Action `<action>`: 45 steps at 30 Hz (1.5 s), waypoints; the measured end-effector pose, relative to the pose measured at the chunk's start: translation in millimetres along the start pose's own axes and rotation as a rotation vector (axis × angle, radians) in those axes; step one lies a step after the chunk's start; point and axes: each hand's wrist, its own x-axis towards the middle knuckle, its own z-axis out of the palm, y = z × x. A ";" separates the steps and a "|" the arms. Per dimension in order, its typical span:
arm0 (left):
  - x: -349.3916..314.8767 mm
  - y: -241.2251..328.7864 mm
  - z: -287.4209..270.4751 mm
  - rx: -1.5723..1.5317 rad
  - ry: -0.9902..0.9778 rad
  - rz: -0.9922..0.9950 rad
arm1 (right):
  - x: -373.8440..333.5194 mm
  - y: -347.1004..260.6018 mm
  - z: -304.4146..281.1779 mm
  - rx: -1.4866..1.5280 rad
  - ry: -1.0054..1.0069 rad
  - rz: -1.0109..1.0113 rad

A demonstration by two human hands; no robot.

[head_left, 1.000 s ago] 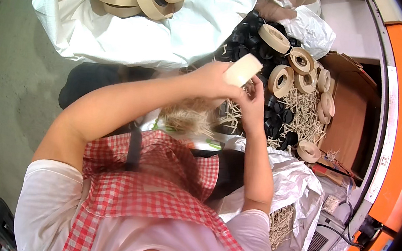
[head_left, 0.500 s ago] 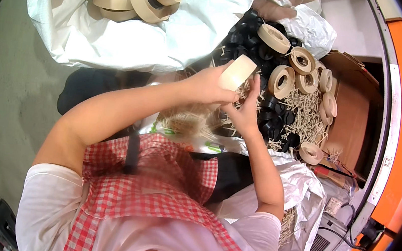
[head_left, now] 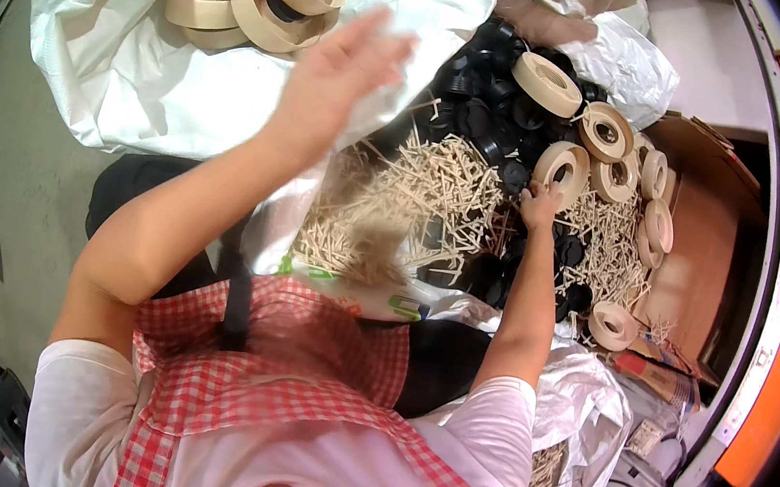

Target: The person assembles small spools by inserting a black inner component into a tan circular outer ring and then places the assembled units into a large white bag containing wooden sticks.

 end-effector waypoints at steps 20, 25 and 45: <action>-19.8 -53.2 22.5 0.300 -0.186 -0.285 | -131.1 -99.2 9.7 0.311 -0.520 0.208; -22.1 -42.4 18.2 0.250 -0.184 -0.410 | -143.0 -126.4 34.5 -0.088 -0.587 -0.140; -49.0 -54.1 15.3 0.002 -0.383 -0.459 | -105.9 -188.0 -155.8 1.205 -0.076 -0.080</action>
